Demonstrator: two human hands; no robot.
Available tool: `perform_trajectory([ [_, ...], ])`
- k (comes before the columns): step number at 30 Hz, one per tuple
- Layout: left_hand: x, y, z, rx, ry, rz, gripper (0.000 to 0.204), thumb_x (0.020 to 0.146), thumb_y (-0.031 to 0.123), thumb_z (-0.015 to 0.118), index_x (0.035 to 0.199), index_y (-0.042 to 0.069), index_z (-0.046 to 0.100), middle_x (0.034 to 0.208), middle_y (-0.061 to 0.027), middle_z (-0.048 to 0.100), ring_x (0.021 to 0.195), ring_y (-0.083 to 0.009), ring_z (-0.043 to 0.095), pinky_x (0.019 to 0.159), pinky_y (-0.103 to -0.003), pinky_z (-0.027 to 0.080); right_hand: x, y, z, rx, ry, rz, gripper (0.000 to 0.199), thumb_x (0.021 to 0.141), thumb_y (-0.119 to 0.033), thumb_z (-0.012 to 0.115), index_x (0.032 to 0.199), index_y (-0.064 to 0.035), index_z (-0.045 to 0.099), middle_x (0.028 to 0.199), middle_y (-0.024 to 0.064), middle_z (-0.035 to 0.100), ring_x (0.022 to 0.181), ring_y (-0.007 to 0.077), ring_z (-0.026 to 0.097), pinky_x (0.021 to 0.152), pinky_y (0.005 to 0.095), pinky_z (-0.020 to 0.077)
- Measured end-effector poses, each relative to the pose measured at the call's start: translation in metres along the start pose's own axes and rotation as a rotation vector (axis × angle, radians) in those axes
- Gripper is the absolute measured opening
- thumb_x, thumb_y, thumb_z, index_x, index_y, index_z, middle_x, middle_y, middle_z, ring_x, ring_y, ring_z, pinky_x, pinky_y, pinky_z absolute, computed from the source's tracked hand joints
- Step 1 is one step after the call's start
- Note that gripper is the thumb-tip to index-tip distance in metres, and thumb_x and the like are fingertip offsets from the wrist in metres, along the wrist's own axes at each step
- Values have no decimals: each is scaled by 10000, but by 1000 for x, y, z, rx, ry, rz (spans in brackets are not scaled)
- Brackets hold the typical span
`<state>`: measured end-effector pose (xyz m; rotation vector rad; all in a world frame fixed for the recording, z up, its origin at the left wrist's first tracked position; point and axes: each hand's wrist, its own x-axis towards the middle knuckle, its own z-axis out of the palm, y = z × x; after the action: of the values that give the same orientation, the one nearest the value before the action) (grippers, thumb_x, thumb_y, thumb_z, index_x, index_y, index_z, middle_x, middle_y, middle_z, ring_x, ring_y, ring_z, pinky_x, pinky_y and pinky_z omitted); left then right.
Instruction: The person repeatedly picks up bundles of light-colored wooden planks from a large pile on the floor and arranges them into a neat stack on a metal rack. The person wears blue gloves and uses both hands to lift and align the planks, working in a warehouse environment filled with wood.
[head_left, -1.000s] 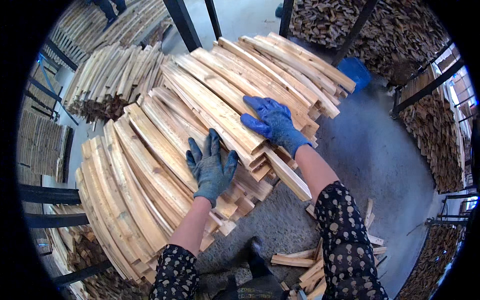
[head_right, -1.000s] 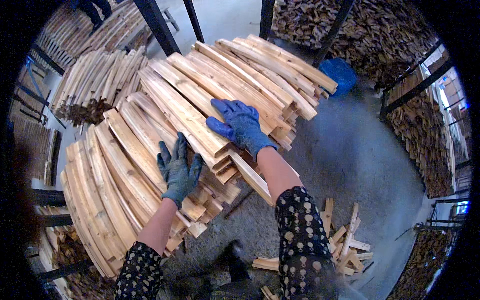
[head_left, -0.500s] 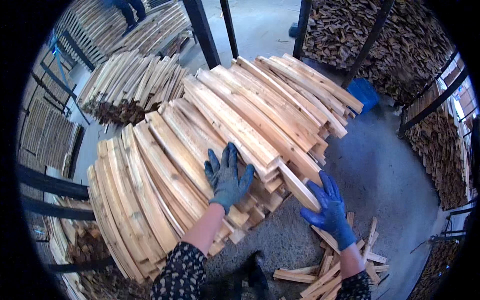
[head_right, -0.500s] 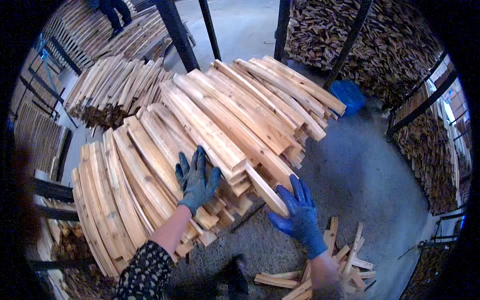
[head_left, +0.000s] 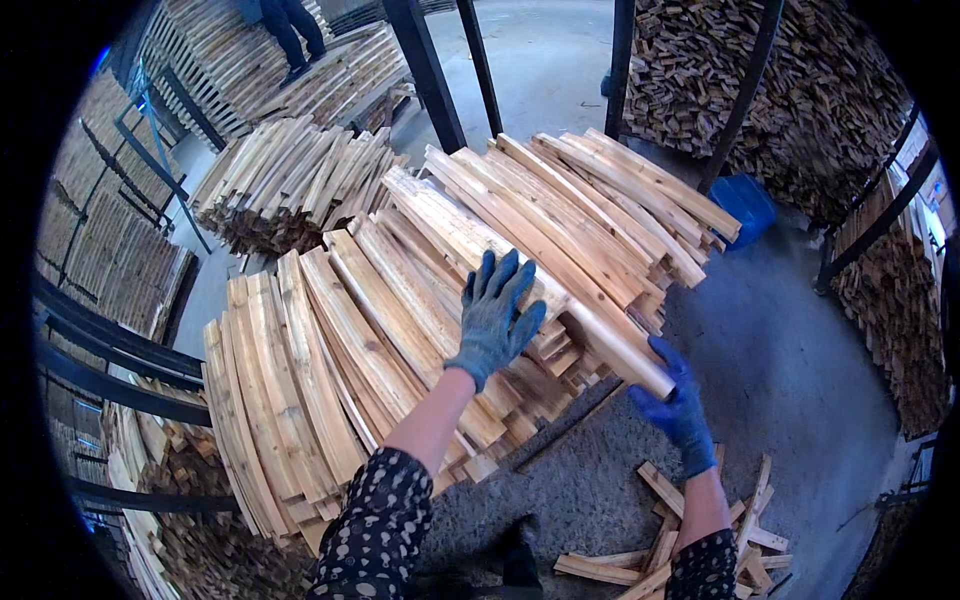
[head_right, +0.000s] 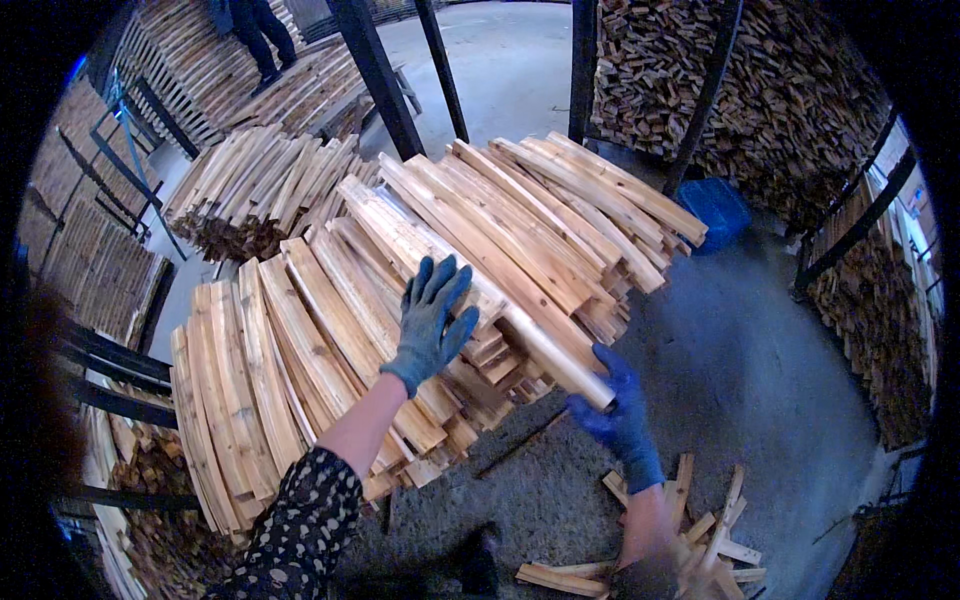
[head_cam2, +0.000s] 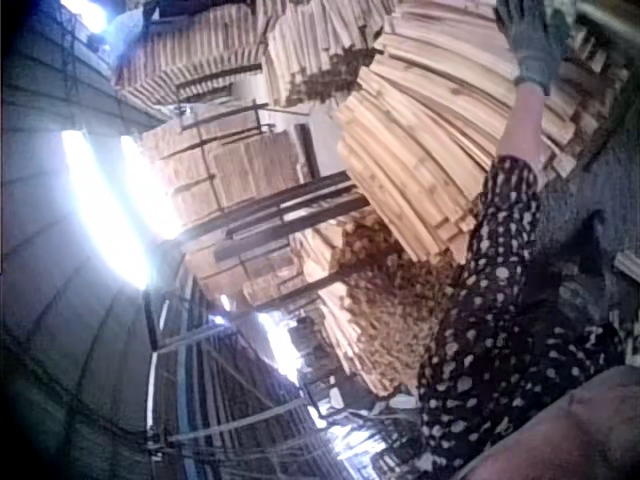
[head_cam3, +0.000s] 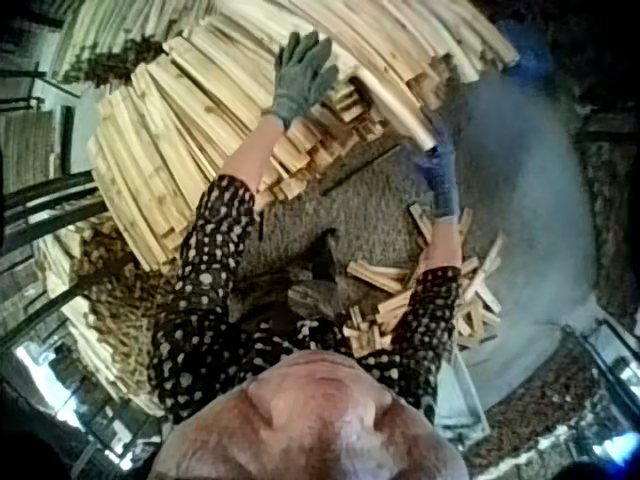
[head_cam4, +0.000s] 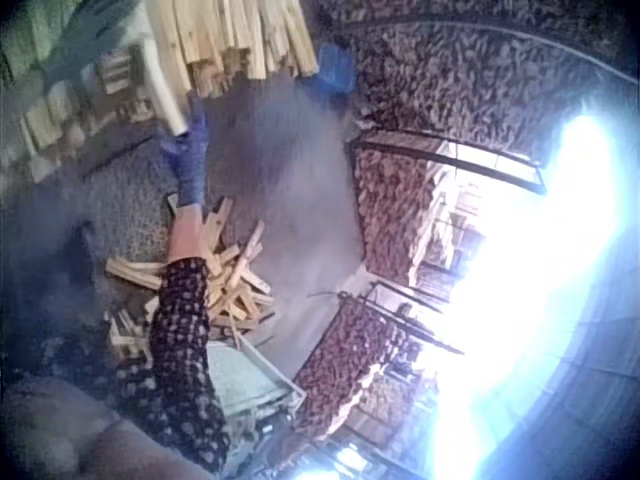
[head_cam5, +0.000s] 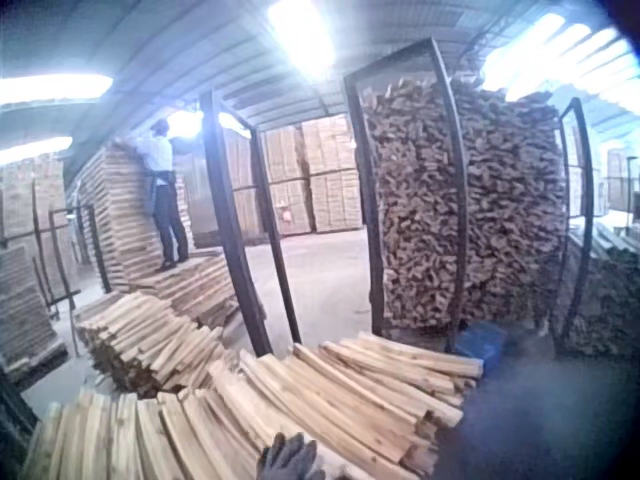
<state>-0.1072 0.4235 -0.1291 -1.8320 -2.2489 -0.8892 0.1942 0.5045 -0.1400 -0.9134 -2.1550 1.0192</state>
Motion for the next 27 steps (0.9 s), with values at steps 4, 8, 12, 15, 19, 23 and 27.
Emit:
perform_trajectory([
  [4,-36,-5,-4,-63,-21,-8,661,884,369,575,1462,163,329,1529,-135,254,1404,-434,185,1110,-526,228,12,15,-9,458,-25,301,537,760,-212,756,1249,-74,581,1126,46,639,1007,157,584,886,327,475],
  [8,-44,-12,7,-14,33,-2,731,830,279,596,1479,138,291,1543,-151,219,1408,-445,170,1079,-537,283,-9,6,13,180,115,229,477,733,-237,752,1184,-133,634,1216,78,606,1152,257,535,981,405,425],
  [12,-41,-18,11,-88,99,75,737,787,204,592,1464,119,314,1540,-148,228,1408,-450,164,1113,-527,244,-32,-26,22,-494,106,-110,424,704,-304,742,1110,-201,677,1322,103,519,1273,368,424,1060,514,320],
  [15,-40,-20,4,-121,83,101,713,815,197,588,1466,122,308,1540,-145,226,1412,-442,154,1125,-526,219,-24,-31,12,-629,38,-89,393,701,-340,737,1073,-221,691,1360,108,486,1301,377,398,1074,556,272],
  [19,-40,-17,6,-123,81,81,712,822,230,586,1467,119,306,1541,-144,226,1412,-442,157,1125,-526,218,-6,-8,0,-409,-12,-78,446,704,-374,748,1113,-208,681,1380,197,443,1278,426,407,1067,517,310],
  [23,-38,-12,9,-161,59,32,713,825,255,581,1471,126,309,1546,-145,214,1417,-440,145,1116,-525,224,3,23,-3,-268,-134,-74,526,704,-402,753,1175,-192,653,1405,280,388,1287,459,384,1058,481,343],
  [27,-44,-15,2,-96,17,-10,744,827,302,606,1480,140,288,1553,-139,192,1426,-428,117,1101,-540,239,3,-4,-5,-633,-388,-30,598,719,-465,721,1240,-194,608,1449,275,301,1279,469,377,1019,519,380],
])
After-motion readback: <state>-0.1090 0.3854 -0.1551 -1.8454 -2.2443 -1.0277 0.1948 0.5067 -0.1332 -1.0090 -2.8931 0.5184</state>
